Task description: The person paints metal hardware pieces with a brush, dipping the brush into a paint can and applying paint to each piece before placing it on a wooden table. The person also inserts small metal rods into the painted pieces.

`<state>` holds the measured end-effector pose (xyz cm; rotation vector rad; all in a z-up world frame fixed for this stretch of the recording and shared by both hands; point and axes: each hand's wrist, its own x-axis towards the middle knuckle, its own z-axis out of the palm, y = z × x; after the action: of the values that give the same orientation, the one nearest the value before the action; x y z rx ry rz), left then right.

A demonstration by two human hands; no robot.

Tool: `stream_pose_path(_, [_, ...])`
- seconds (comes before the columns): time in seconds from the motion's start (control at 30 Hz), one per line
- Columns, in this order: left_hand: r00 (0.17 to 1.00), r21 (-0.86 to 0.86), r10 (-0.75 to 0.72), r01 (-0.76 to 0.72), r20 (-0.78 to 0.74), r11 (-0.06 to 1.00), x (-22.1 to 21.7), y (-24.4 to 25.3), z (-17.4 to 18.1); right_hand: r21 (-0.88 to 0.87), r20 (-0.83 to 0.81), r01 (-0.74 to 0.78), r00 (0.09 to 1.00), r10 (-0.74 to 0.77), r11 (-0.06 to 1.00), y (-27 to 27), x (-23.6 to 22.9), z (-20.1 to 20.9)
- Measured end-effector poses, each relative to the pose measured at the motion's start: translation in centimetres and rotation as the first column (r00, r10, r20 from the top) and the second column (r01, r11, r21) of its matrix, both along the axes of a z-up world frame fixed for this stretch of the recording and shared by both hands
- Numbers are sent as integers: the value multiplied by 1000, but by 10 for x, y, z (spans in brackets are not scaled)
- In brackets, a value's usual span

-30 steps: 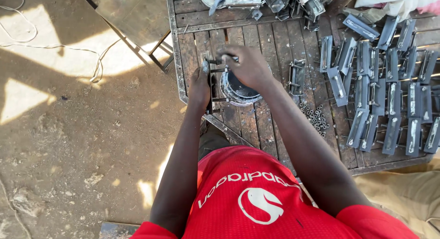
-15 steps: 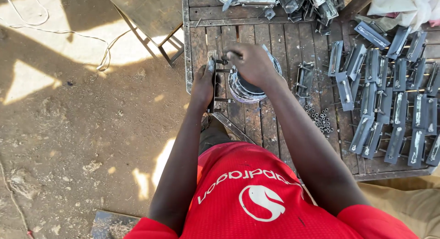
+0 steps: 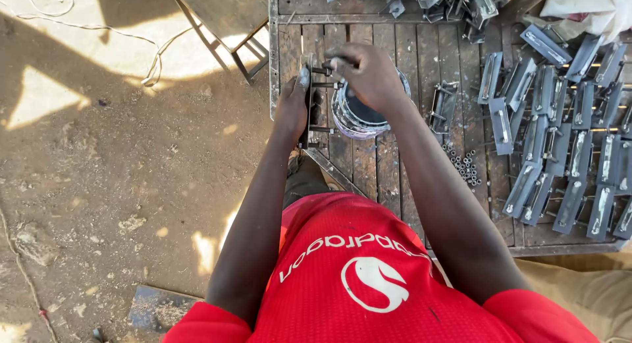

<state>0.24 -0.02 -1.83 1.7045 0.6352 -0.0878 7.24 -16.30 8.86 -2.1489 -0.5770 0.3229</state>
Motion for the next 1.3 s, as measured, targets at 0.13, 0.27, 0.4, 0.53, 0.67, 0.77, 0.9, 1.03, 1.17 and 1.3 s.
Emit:
stream_pose_path(0.13, [999, -4, 5, -5, -38, 1000, -1, -4, -9, 168, 147, 128, 977, -153, 977, -6, 11, -25])
stream_pose_path(0.27, [991, 44, -133, 134, -11, 990, 4, -15, -7, 21, 110, 231, 967, -231, 973, -21, 15, -31])
stream_pose_path(0.4, [992, -387, 113, -79, 64, 919, -3, -16, -13, -70, -119, 505, 852, -510, 860, -53, 5, -58])
stream_pose_path(0.53, [975, -380, 173, -109, 138, 919, 2, -13, -66, 30, -251, 531, 824, -508, 847, -108, -28, -175])
stream_pose_path(0.67, [980, -327, 181, -144, 84, 934, 9, -2, -90, 50, -611, 687, 595, -522, 725, -111, -49, -191])
stream_pose_path(0.77, [987, -313, 147, -119, 66, 942, 10, -2, -87, 94, -794, 758, 448, -411, 646, -103, -51, -189])
stream_pose_path(0.9, [986, -312, 164, -146, 30, 939, 21, -1, -79, 142, -868, 820, 372, -329, 554, -86, -43, -189])
stream_pose_path(1.03, [980, -321, 197, -181, 18, 930, 33, 13, -80, 113, -879, 857, 322, -351, 503, -81, -33, -187])
stream_pose_path(1.17, [989, -292, 147, -136, 14, 947, 56, 28, -73, 73, -847, 894, 290, -446, 442, -71, -26, -165])
stream_pose_path(1.3, [982, -336, 185, -183, -26, 924, 84, 49, -118, 45, -750, 845, 381, -541, 534, -76, -10, -209])
